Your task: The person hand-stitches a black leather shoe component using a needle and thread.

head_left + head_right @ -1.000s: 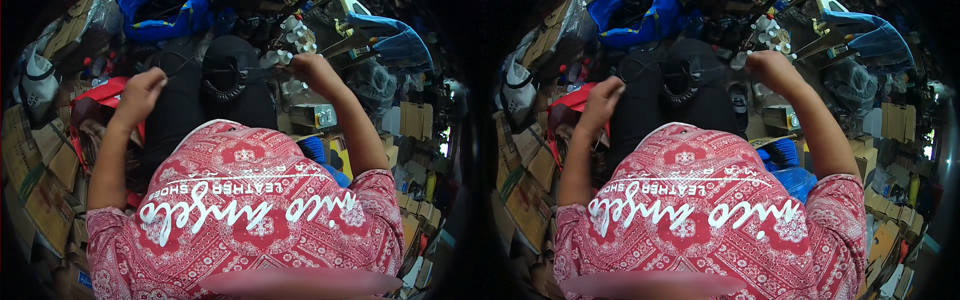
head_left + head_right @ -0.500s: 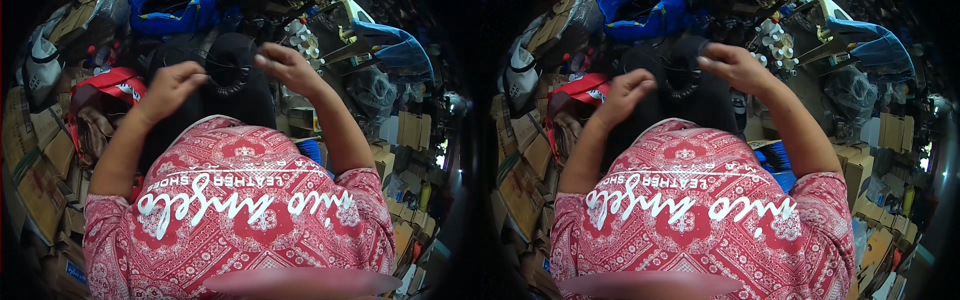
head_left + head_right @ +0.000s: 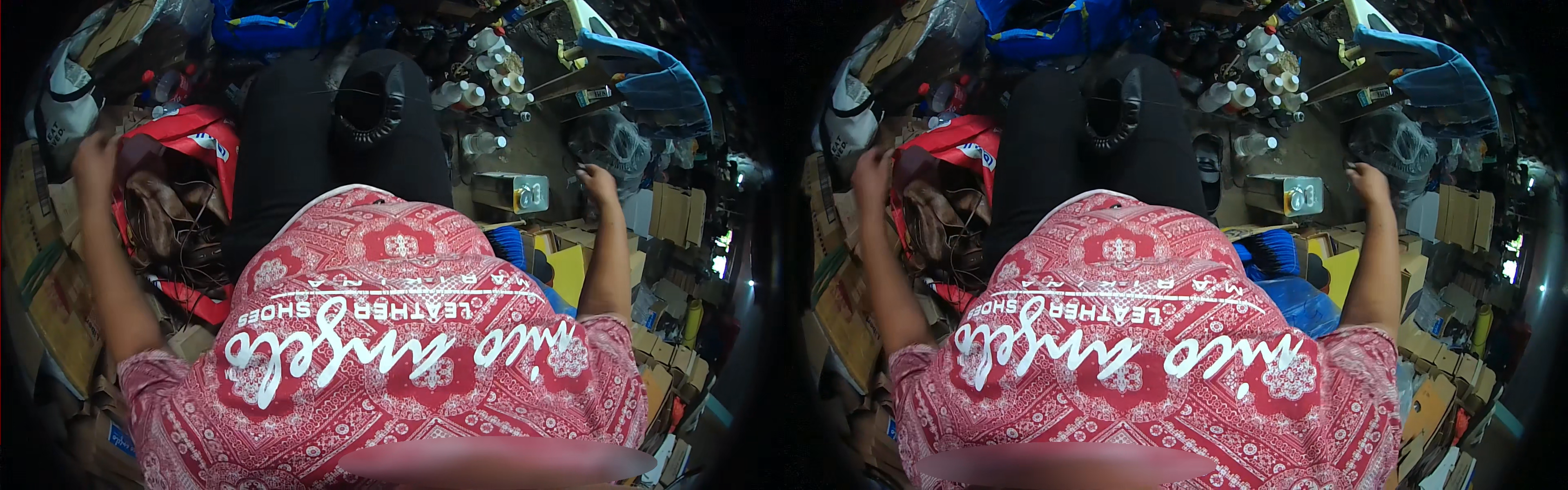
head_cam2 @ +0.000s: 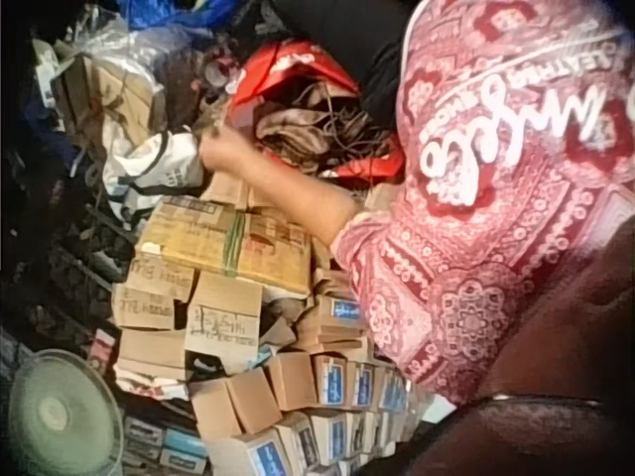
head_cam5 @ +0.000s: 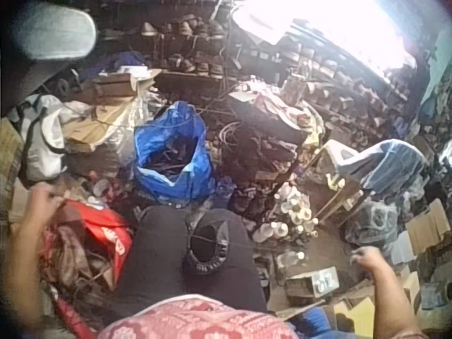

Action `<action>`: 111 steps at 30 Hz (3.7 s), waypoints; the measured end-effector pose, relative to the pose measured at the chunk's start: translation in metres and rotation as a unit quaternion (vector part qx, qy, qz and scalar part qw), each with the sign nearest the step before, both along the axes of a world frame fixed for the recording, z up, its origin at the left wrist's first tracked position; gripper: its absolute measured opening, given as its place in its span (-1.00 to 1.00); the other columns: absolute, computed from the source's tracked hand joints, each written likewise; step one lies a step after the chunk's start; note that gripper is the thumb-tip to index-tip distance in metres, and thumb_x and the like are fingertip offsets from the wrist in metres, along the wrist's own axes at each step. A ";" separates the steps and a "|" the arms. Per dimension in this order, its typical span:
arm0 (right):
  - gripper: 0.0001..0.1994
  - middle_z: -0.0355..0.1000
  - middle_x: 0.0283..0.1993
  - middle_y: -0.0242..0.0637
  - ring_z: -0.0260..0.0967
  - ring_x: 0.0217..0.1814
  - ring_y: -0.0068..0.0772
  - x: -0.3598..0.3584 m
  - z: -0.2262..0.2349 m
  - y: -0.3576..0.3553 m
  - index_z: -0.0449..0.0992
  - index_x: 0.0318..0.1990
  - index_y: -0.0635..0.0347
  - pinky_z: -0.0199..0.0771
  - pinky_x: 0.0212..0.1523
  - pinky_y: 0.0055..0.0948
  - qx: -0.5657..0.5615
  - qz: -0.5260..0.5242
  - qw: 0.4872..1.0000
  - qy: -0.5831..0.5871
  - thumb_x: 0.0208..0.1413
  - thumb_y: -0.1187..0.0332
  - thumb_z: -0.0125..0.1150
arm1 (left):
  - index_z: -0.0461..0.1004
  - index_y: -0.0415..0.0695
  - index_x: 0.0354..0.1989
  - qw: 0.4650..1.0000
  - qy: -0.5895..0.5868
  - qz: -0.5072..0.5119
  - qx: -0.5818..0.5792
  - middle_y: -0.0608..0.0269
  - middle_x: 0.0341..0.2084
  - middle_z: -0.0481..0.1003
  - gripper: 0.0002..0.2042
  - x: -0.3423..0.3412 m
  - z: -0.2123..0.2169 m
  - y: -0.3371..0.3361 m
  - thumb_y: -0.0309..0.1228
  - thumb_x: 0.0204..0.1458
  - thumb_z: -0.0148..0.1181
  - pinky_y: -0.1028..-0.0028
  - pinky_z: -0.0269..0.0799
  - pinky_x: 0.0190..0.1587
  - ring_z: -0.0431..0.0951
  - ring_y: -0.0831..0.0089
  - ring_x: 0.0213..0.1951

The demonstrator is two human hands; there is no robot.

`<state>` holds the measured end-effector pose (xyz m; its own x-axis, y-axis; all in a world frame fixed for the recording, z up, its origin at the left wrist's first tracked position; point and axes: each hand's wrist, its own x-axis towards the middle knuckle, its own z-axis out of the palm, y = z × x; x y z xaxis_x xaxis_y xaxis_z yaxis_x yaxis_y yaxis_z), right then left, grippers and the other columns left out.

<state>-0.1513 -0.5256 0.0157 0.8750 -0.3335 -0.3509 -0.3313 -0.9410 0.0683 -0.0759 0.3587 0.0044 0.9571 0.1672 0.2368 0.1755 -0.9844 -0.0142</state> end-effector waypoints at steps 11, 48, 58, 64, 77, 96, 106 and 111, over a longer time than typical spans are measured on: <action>-0.80 0.46 -0.28 -0.33 0.43 -0.30 -0.52 0.085 0.046 0.302 0.60 -0.22 0.09 0.44 -0.24 -0.52 0.457 0.230 0.856 -0.075 -0.06 0.52 0.24 | 0.47 -0.23 -0.11 0.688 0.257 -0.377 -0.565 0.27 -0.19 0.48 -0.72 0.042 -0.005 -0.334 -0.40 0.00 0.24 0.53 0.38 -0.07 0.46 0.54 -0.15; -0.82 0.41 -0.35 -0.25 0.44 -0.26 -0.21 0.059 0.036 0.324 0.62 -0.32 0.04 0.42 -0.25 -0.34 0.266 0.374 0.868 -0.188 -0.10 0.49 0.19 | 0.47 -0.24 -0.01 0.520 0.449 -0.336 -0.645 0.37 -0.28 0.53 -0.63 0.054 -0.013 -0.348 -0.41 -0.04 0.20 0.63 0.28 -0.05 0.45 0.65 -0.23; -0.87 0.40 -0.32 -0.22 0.42 -0.21 -0.18 0.095 0.055 0.343 0.59 -0.43 0.06 0.37 -0.18 -0.27 0.023 0.593 0.796 -0.118 -0.18 0.47 0.16 | 0.49 -0.24 -0.05 0.548 0.446 -0.426 -0.565 0.24 -0.23 0.55 -0.66 0.065 -0.014 -0.355 -0.53 -0.07 0.17 0.56 0.32 0.01 0.49 0.54 -0.17; -0.93 0.39 -0.38 -0.19 0.43 -0.30 -0.10 0.109 0.042 0.330 0.57 -0.46 0.09 0.45 -0.26 -0.26 0.171 0.503 0.841 -0.106 -0.15 0.44 0.18 | 0.50 -0.25 -0.13 0.614 0.360 -0.427 -0.558 0.30 -0.28 0.54 -0.72 0.070 -0.020 -0.354 -0.58 -0.09 0.16 0.54 0.36 -0.03 0.49 0.58 -0.21; -0.68 0.41 -0.28 -0.54 0.33 -0.17 -0.59 0.101 0.035 0.296 0.51 -0.07 0.17 0.34 -0.15 -0.45 0.612 0.118 0.780 0.058 0.03 0.25 0.25 | 0.47 -0.21 -0.11 0.772 0.162 -0.354 -0.503 0.14 -0.20 0.52 -0.68 0.034 -0.005 -0.326 -0.45 -0.10 0.26 0.44 0.38 -0.05 0.50 0.41 -0.13; -0.73 0.42 -0.10 -0.18 0.36 -0.01 -0.25 0.086 -0.023 0.278 0.46 -0.11 0.22 0.35 0.04 -0.30 0.919 -0.192 0.331 -0.089 0.11 0.28 0.03 | 0.46 -0.20 -0.31 0.300 0.153 -0.253 -0.907 0.10 -0.34 0.52 -0.57 0.021 0.001 -0.337 -0.11 0.26 -0.25 0.27 0.32 0.06 0.51 0.20 -0.12; -0.76 0.51 -0.20 -0.44 0.42 -0.10 -0.53 0.093 0.000 0.260 0.56 -0.10 0.06 0.38 -0.11 -0.58 0.518 0.053 0.837 -0.168 0.07 0.31 0.14 | 0.41 -0.16 -0.42 0.285 0.160 -0.252 -0.911 0.16 -0.42 0.47 -0.61 0.017 -0.004 -0.337 -0.16 0.27 -0.25 0.21 0.30 0.08 0.50 0.16 -0.12; -0.76 0.44 -0.28 -0.39 0.35 -0.23 -0.54 0.108 0.007 0.311 0.55 -0.20 0.22 0.34 -0.16 -0.51 0.555 0.224 0.801 0.040 0.02 0.29 0.30 | 0.39 -0.16 -0.45 0.266 0.166 -0.260 -0.913 0.19 -0.46 0.44 -0.60 0.017 -0.001 -0.342 -0.16 0.27 -0.26 0.19 0.28 0.10 0.49 0.16 -0.13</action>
